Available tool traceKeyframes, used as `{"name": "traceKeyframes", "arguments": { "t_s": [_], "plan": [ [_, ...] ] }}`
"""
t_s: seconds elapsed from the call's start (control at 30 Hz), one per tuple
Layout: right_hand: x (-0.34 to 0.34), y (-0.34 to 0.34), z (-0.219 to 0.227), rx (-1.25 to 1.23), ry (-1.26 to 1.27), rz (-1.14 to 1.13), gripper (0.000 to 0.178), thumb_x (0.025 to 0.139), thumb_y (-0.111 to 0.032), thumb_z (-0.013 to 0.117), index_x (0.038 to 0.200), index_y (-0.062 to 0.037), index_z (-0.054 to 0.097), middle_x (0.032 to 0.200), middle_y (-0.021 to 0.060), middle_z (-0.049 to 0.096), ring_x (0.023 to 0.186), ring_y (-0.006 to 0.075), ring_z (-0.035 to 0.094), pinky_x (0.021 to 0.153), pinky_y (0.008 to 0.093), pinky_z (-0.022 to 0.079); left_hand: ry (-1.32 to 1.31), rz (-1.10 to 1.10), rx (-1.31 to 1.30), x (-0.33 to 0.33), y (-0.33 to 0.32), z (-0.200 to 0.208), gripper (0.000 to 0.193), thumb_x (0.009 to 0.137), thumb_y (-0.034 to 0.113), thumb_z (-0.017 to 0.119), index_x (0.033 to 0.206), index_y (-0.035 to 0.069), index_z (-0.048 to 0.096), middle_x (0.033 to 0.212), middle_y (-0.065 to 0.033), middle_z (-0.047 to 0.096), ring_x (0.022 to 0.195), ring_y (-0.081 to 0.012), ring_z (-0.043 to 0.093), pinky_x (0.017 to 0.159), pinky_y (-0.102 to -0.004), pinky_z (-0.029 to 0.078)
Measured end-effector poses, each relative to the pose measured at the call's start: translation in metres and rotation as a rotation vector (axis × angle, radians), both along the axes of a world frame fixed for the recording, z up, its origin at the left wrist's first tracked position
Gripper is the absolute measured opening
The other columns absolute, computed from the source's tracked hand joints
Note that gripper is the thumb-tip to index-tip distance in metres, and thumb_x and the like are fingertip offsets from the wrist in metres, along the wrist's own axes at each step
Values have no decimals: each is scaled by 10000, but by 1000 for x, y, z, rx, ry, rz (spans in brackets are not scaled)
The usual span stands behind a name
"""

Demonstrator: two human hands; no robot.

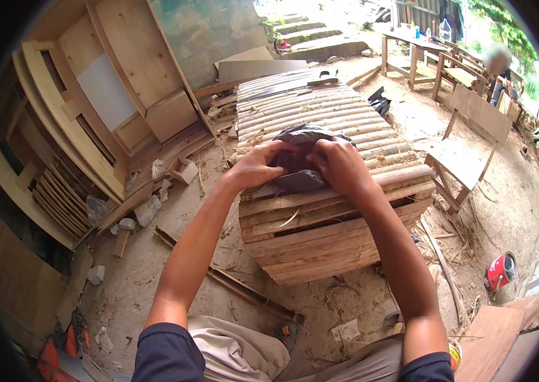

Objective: The person assembles a bamboo stool by hammering nails into the frame and attaching side panels. They use a hammer and nails to secure the components, then flip the stool to inspect the underside and reposition it.

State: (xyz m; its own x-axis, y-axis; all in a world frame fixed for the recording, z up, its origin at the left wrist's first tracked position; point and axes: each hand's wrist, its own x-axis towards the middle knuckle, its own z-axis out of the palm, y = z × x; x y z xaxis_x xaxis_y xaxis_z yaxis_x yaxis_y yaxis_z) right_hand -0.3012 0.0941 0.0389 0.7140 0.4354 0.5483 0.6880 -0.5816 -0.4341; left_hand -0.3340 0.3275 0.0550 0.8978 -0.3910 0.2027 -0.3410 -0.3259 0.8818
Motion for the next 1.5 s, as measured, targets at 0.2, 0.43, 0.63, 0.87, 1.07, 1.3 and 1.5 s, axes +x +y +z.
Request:
{"name": "traceKeyframes", "arguments": {
  "t_s": [0.2,0.43,0.63,0.87,1.07,1.3,1.5],
  "plan": [
    [4,2,0,112,-65,71,192,913,-209,653,977,-32,689,963,278,651,935,440,658,846,508,527,-239,328,304,0,-8,-2,316,854,26,695,1169,53,692,1195,-99,680,1103,-217,642,962,-343,509],
    [1,4,-3,121,-37,67,140,903,-149,641,987,-45,684,1056,293,628,947,447,650,849,513,525,-548,498,617,-2,-19,-4,194,799,99,763,979,28,749,1066,-141,700,1021,-326,665,900,-409,526],
    [3,3,-5,123,-11,69,152,886,-143,676,997,-39,688,1075,277,623,953,443,647,862,503,521,-423,551,569,1,-21,-4,182,808,117,755,971,38,776,1085,-154,697,976,-337,676,875,-412,531],
    [0,3,-5,195,-50,88,151,882,-136,708,983,-25,707,1036,221,648,935,404,649,849,468,516,-500,507,680,0,-19,0,118,842,109,708,927,46,762,1050,-129,704,976,-304,680,857,-404,537],
    [-13,-14,13,384,-36,283,176,921,-166,670,979,-3,701,997,202,689,913,389,673,792,441,527,-474,332,446,-12,-17,28,98,894,122,714,958,50,731,1085,-72,720,944,-186,675,806,-340,541],
    [-44,-46,49,528,21,241,163,927,-160,722,1014,-23,734,858,58,732,788,108,656,765,285,531,-599,269,221,-39,-92,49,151,915,179,724,994,51,707,780,-12,694,681,-81,581,637,-273,484],
    [-60,-135,77,294,-8,83,229,904,-314,735,962,-93,753,766,59,726,687,178,680,656,316,540,-470,156,115,-46,-169,60,155,971,149,659,1048,19,694,955,-34,728,804,-65,620,723,-257,509]
  ]
}}
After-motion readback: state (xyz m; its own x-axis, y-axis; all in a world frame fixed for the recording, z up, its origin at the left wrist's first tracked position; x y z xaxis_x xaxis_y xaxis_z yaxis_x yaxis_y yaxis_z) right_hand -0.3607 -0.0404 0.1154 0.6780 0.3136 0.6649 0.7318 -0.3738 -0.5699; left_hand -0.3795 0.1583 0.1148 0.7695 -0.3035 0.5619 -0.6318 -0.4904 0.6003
